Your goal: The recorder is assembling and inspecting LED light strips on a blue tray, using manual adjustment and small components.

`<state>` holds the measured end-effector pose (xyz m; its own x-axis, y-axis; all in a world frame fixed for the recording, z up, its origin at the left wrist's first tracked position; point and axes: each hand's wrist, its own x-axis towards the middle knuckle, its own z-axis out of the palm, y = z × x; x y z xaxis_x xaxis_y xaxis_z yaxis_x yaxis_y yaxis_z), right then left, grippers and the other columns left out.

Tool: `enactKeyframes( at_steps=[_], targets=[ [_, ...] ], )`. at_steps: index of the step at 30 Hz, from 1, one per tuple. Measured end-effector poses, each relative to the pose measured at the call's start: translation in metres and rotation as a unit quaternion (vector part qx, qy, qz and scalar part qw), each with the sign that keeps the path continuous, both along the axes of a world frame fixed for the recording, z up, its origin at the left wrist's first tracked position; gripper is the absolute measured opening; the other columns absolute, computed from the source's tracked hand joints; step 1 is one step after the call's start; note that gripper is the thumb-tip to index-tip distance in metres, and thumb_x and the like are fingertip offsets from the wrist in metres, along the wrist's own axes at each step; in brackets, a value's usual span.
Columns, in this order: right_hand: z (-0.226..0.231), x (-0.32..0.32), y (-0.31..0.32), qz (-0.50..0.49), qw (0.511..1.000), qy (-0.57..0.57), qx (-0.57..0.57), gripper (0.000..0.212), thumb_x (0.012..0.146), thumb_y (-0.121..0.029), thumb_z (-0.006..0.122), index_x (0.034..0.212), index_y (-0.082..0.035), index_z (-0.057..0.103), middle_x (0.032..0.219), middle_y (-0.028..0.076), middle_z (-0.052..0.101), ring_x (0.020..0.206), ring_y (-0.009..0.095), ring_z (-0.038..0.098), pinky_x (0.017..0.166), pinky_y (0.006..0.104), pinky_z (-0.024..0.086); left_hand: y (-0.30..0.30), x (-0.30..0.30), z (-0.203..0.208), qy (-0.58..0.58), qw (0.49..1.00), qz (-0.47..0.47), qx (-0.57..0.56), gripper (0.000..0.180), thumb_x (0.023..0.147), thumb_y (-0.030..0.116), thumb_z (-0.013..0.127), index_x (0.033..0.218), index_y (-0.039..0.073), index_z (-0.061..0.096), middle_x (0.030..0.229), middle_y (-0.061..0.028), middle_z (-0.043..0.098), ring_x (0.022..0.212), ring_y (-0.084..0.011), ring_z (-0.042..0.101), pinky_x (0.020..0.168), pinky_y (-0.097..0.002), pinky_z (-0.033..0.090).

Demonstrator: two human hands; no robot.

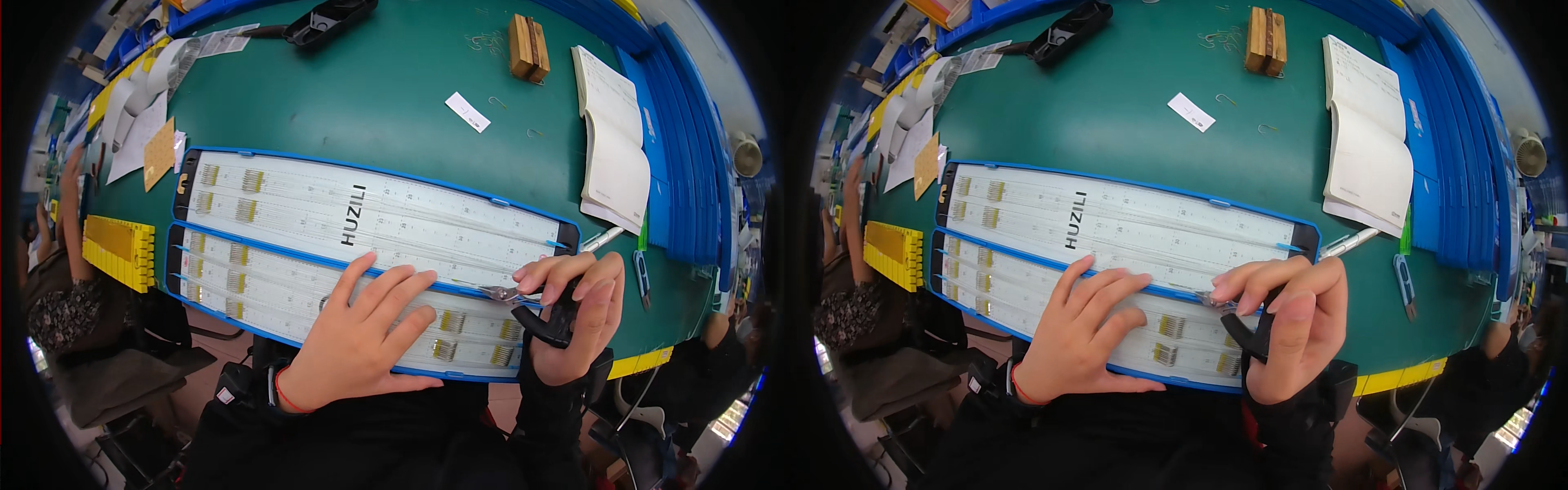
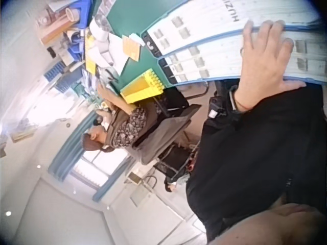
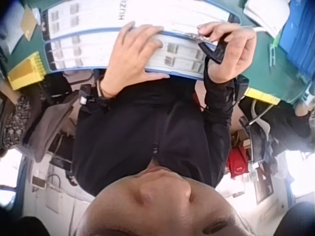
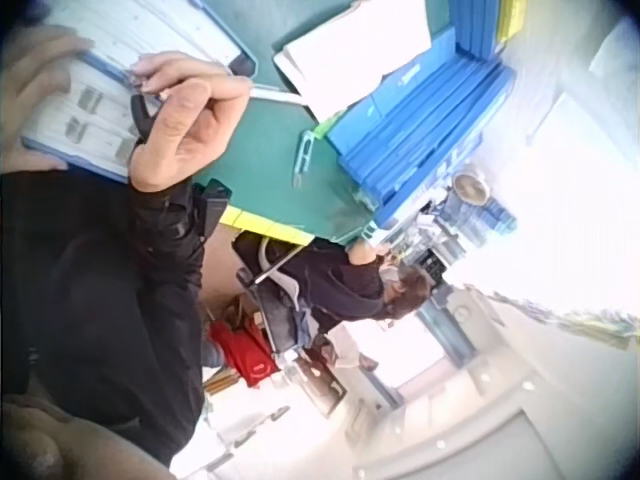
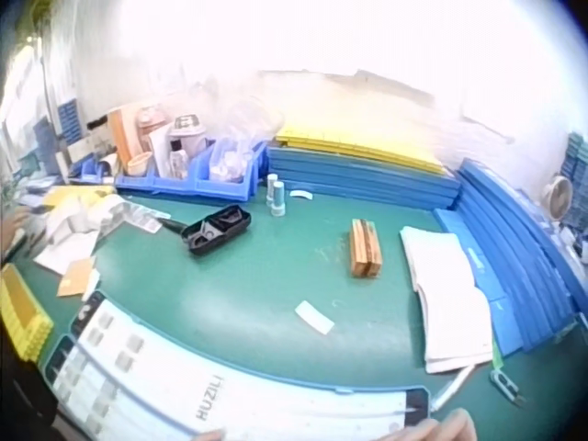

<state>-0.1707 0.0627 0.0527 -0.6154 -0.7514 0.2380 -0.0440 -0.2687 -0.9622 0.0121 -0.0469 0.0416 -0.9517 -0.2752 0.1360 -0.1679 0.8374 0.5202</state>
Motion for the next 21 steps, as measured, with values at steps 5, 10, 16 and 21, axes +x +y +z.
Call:
enactKeyframes(
  at_steps=[5,10,16,21],
  targets=[
    [-0.0022,0.0021,-0.0026,-0.011,1.000,0.005,0.026,0.026,0.101,-0.024,0.040,0.086,-0.005,0.035,0.073,0.012,0.053,0.073,0.023,0.061,0.075,0.0356,0.051,0.0021,-0.0016,-0.0059,-0.012,0.999,-0.028,0.013,0.058,0.076,0.056,0.066,0.101,0.005,0.056,0.133,-0.0153,0.049,0.122,-0.0300,0.047,0.105,-0.0504,0.034],
    [-0.0048,0.0038,-0.0033,-0.019,1.000,-0.003,0.023,0.024,0.101,-0.022,0.039,0.086,-0.004,0.034,0.072,0.012,0.052,0.071,0.023,0.061,0.074,0.0365,0.051,0.0010,-0.0012,-0.0090,-0.004,1.000,-0.021,0.015,0.058,0.075,0.055,0.067,0.100,0.005,0.055,0.133,-0.0147,0.049,0.119,-0.0296,0.048,0.104,-0.0476,0.034],
    [-0.0068,0.0041,-0.0033,-0.024,1.000,-0.002,-0.003,0.023,0.101,-0.022,0.039,0.087,-0.004,0.034,0.073,0.012,0.052,0.071,0.023,0.061,0.074,0.0387,0.053,0.0017,-0.0026,-0.0092,0.003,1.000,-0.011,0.018,0.059,0.069,0.054,0.075,0.097,0.007,0.053,0.130,-0.0123,0.052,0.115,-0.0287,0.051,0.104,-0.0470,0.034],
    [-0.0086,0.0047,-0.0019,-0.018,1.000,0.001,0.008,0.023,0.101,-0.021,0.040,0.087,-0.004,0.034,0.072,0.011,0.052,0.070,0.023,0.062,0.075,0.0400,0.053,0.0019,-0.0011,-0.0101,-0.014,1.000,-0.023,0.007,0.056,0.079,0.056,0.062,0.100,0.005,0.057,0.135,-0.0146,0.049,0.121,-0.0277,0.047,0.105,-0.0460,0.035]
  ],
)
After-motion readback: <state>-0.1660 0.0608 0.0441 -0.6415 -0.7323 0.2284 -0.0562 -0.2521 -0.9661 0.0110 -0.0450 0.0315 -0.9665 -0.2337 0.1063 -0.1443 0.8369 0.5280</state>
